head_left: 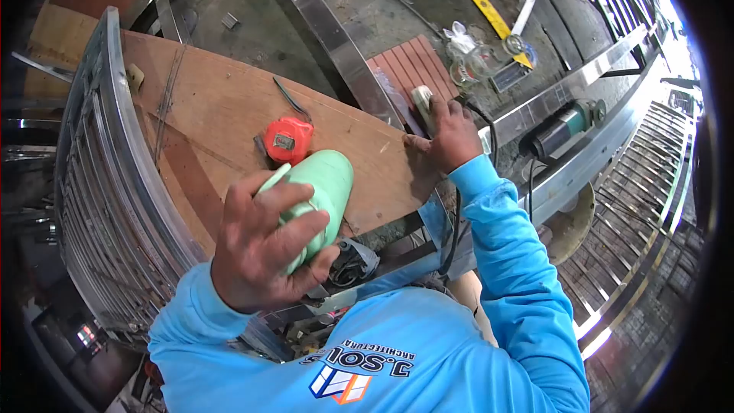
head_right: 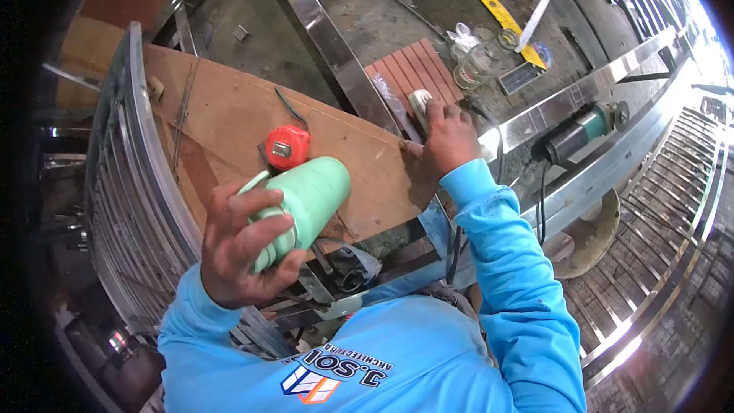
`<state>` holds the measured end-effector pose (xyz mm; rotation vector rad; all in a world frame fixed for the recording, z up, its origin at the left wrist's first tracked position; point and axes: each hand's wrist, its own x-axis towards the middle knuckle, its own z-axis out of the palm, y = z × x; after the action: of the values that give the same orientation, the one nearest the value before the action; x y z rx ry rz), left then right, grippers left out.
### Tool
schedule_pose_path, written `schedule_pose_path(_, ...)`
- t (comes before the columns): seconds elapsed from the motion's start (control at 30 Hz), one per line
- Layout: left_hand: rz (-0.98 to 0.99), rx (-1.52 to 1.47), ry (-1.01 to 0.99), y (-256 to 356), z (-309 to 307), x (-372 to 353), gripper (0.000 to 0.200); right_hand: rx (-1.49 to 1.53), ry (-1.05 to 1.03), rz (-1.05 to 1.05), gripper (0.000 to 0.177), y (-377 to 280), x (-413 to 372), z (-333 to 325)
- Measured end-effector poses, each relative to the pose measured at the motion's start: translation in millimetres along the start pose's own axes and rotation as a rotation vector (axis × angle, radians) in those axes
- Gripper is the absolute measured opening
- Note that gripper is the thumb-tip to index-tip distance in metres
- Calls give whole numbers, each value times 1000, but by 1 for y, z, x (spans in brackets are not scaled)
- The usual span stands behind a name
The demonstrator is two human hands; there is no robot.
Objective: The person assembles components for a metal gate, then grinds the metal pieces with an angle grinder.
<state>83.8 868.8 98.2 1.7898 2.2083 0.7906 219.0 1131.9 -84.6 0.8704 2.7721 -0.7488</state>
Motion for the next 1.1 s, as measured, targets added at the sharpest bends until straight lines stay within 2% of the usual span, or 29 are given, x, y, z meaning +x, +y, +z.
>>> schedule_pose_path(0.17, -39, -30, -29, -2, 2, 1, 43, 144, -220, 15, 80, 23, 22, -9)
schedule_pose_path(0.2, -93, -63, -23, 0, 2, 0, 44, 140, -200, -4, 73, 24, 21, -7)
schedule_pose_path(0.3, -91, -113, -12, -4, 5, -3, 45, 101, -142, 41, 67, 21, 24, -7)
schedule_pose_path(0.43, -89, -116, 181, -6, 22, -11, 36, 271, -69, -6, 71, 31, 30, -10)
schedule_pose_path(0.5, 30, -93, 291, -15, 35, -14, 38, 270, 88, -25, 74, 38, 21, 12)
schedule_pose_path(0.53, 364, -6, 446, -37, 49, -7, 38, 322, 27, 40, 75, 20, 15, 0)
schedule_pose_path(0.6, 575, 30, 739, -52, 74, 4, 27, 235, 39, -65, 76, 4, 2, 4)
schedule_pose_path(0.63, 454, -26, 857, -45, 79, 0, 29, 252, -17, -86, 76, -6, -6, -1)
schedule_pose_path(0.67, 477, -24, 800, -43, 78, 1, 39, 223, -37, -77, 75, -14, -12, -8)
schedule_pose_path(0.73, 456, 6, 825, -43, 77, -14, 37, 245, 34, -84, 73, -10, -22, -6)
schedule_pose_path(0.8, 596, -14, 877, -53, 85, -4, 32, 255, 65, -58, 69, -6, -29, -6)
schedule_pose_path(0.9, 659, 7, 841, -53, 77, 13, 26, 294, 107, -90, 67, 8, -44, -4)
schedule_pose_path(0.93, 574, 14, 891, -53, 84, -3, 25, 321, 98, -72, 64, 10, -50, -7)
schedule_pose_path(1.03, 608, 16, 905, -54, 85, -1, 25, 359, 159, -52, 59, 13, -73, -13)
schedule_pose_path(1.07, 643, -44, 871, -51, 82, 13, 33, 385, 153, -40, 56, 13, -82, -18)
schedule_pose_path(1.1, 533, -61, 726, -45, 72, 9, 31, 413, 147, -29, 53, 14, -92, -22)
